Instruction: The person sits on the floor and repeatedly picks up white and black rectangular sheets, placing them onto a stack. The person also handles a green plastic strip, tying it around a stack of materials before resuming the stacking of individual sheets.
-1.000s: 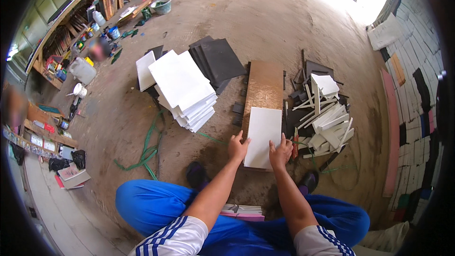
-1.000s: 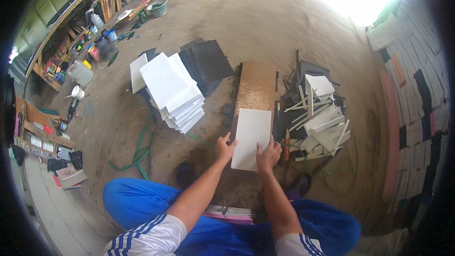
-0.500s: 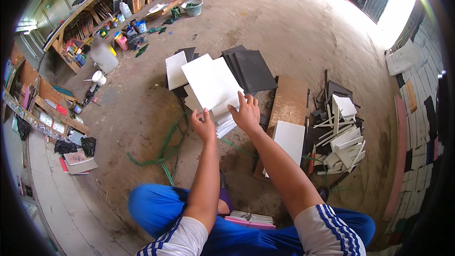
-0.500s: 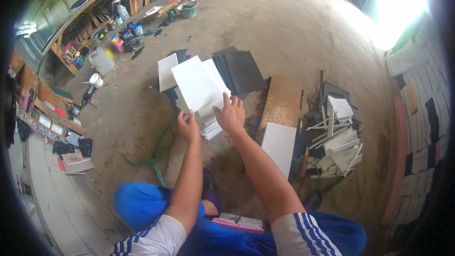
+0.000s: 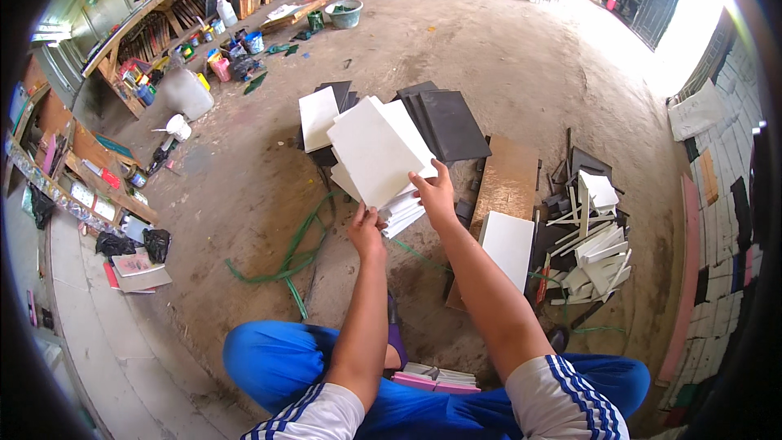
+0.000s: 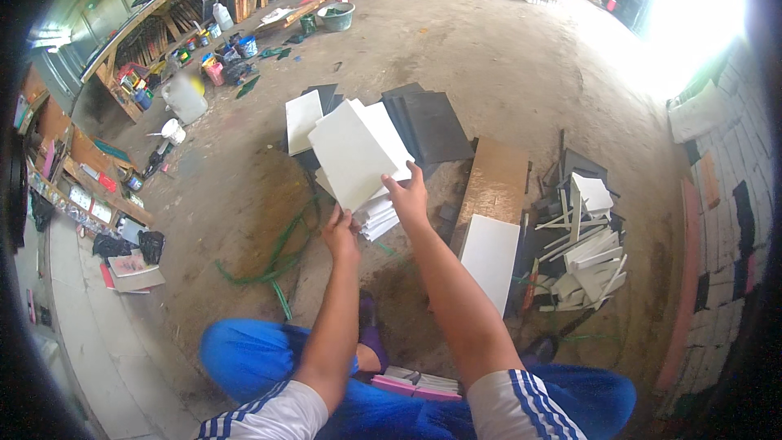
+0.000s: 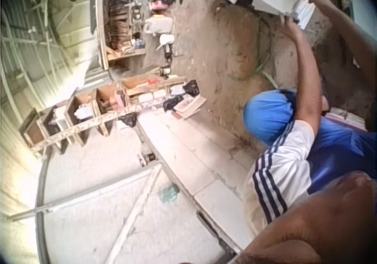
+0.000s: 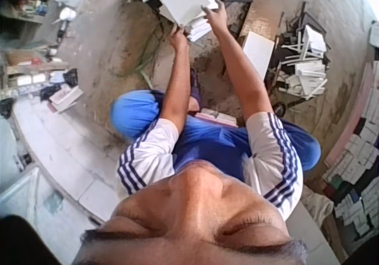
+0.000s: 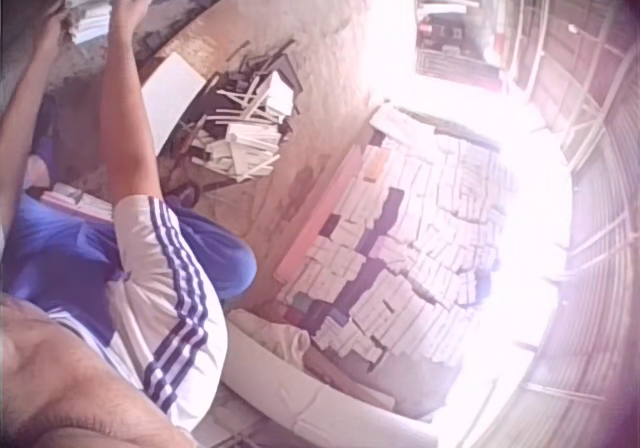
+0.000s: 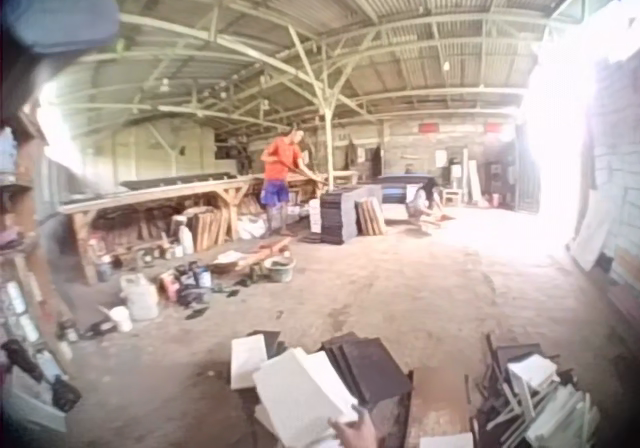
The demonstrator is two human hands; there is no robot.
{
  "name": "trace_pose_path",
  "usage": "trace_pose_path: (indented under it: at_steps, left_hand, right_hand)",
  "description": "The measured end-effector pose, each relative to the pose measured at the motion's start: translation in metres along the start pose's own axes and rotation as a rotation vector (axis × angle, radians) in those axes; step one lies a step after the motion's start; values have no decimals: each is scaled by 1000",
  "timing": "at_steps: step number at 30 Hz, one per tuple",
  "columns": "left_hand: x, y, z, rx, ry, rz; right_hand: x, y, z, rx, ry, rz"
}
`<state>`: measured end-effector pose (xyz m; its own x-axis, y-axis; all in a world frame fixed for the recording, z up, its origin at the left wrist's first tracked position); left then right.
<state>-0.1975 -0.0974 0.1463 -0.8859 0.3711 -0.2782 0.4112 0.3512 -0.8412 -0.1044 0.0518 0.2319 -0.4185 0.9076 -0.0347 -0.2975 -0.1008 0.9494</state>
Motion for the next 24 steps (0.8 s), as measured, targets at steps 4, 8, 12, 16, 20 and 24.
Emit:
trace_pose_path:
  at_steps: [4, 8, 12, 16, 20, 24]
  left_hand:
    - [-19, 11, 8, -18, 35, -14]
    - [-12, -7, 30, -95, -109, 5]
    - [-13, -31, 18, -200, 67, 64]
    - [-17, -21, 17, -131, 243, -66]
    - [-62, -40, -30, 20, 222, -195]
    - [-96, -39, -68, 342, 380, -186]
  right_hand:
    - [-23, 18, 0, 323, 153, -49]
    - [-54, 34, 26, 304, -31, 279]
    - [-107, 6, 25, -135, 267, 544]
    - [-126, 18, 53, 63, 296, 62]
    - [-112, -21, 100, -176, 92, 414]
    - [-110, -21, 144, 32, 68, 251]
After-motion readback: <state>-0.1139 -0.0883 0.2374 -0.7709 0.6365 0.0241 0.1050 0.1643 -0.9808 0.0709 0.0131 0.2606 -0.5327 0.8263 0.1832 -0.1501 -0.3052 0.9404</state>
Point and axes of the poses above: each hand's wrist, its own x-axis towards the middle knuckle, its own z-axis out of the back of the hand, y = z × x, the point moved 4 cm from there along x, towards the middle knuckle, and after that the axes turned 3 degrees about y, right-handed, at the moved point
